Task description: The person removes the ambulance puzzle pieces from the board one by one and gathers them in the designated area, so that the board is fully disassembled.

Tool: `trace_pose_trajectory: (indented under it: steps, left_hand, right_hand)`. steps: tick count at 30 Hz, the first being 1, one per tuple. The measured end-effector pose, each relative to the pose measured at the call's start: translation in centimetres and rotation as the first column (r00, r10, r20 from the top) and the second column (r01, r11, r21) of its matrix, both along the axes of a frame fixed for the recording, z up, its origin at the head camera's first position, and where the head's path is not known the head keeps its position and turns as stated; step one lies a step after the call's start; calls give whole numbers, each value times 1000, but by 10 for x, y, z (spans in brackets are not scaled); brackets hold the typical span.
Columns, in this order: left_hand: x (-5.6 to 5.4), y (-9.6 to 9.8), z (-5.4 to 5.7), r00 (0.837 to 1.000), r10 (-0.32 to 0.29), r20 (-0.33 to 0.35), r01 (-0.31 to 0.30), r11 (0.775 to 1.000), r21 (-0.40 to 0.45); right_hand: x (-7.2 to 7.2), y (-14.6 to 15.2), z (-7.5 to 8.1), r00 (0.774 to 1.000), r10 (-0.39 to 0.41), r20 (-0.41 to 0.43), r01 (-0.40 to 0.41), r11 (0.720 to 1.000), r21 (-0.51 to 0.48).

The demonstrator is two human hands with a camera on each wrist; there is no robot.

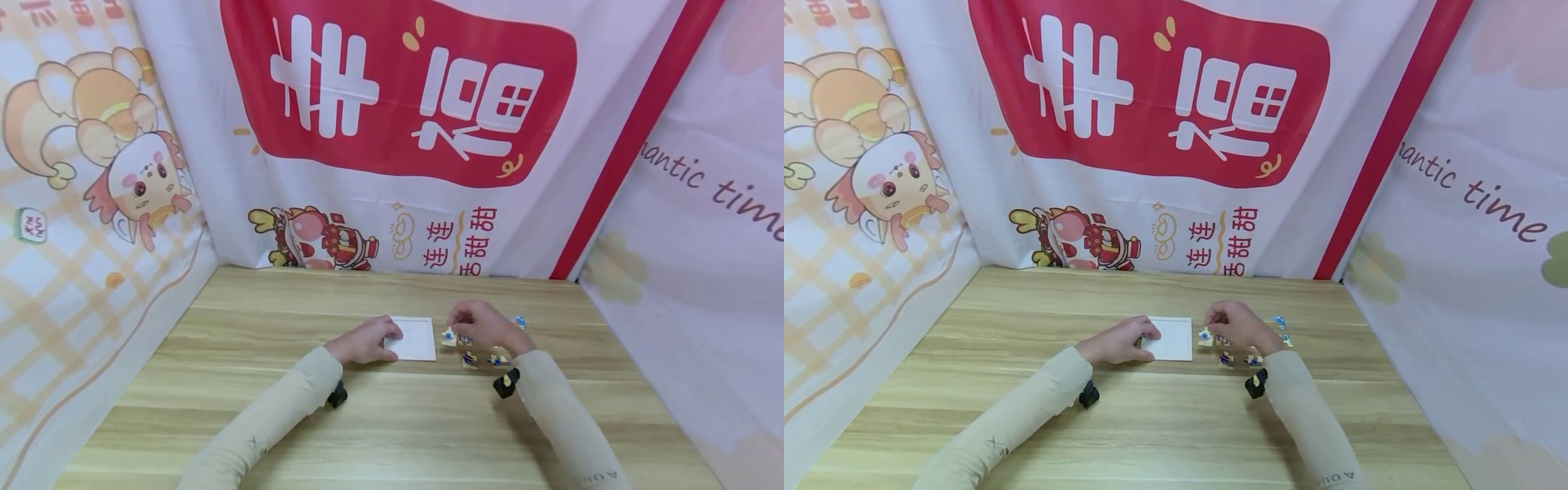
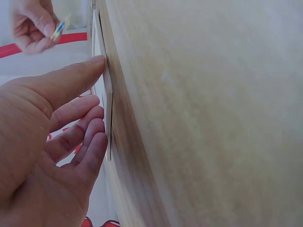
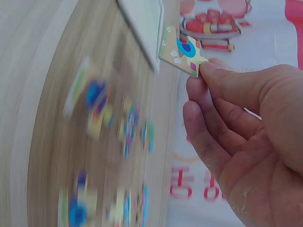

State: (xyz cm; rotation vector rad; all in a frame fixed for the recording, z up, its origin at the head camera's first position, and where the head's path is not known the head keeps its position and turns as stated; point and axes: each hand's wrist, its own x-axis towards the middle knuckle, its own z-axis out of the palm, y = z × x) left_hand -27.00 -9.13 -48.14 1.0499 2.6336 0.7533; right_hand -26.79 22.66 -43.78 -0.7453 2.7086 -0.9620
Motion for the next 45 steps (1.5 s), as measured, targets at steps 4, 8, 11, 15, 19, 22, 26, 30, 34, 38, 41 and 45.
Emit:
trace_pose_trajectory:
  steps: [4, 8, 11, 15, 19, 22, 26, 30, 34, 38, 41, 45]
  left_hand:
    - [-1, 1, 0, 1000, -4, 5, 4, 1000, -7]
    - [-1, 1, 0, 1000, 2, 17, -2, 1000, -8]
    - [0, 2, 0, 1000, 5, 15, -5, 1000, -5]
    - [0, 2, 2, 1000, 7, 17, -7, 1000, 0]
    - [0, 2, 3, 1000, 11, 21, -11, 1000, 8]
    - [-1, 1, 2, 1000, 9, 15, -9, 1000, 4]
    - [-2, 1, 0, 1000, 7, 10, -7, 1000, -6]
    - [-3, 2, -1, 1000, 7, 11, -7, 1000, -5]
    - [-3, 2, -1, 1000, 5, 15, -5, 1000, 3]
    - [-2, 2, 1, 1000, 5, 20, -6, 1000, 9]
    - [-1, 3, 1, 1000, 10, 24, -11, 1000, 3]
    - [-1, 3, 1, 1000, 14, 27, -14, 1000, -4]
  right_hand:
    - [5, 35, 1, 999, -45, 0, 45, 999, 26]
    - [9, 71, 10, 997, -67, -35, 69, 996, 52]
    - [12, 97, 18, 996, -69, -54, 73, 996, 60]
    - [18, 129, 23, 995, -92, -42, 95, 992, 85]
    - [21, 154, 18, 994, -108, -18, 110, 989, 95]
    - [22, 166, 9, 997, -78, -5, 78, 994, 75]
    - [24, 173, -4, 998, -43, 52, 41, 998, 41]
    - [25, 173, -12, 994, -40, 100, 36, 999, 40]
    - [26, 169, -15, 995, -48, 90, 43, 997, 57]
    - [26, 166, -20, 995, -76, 72, 70, 994, 85]
    - [26, 164, -23, 993, -97, 64, 90, 991, 101]
    - [26, 160, -25, 996, -88, 31, 84, 990, 111]
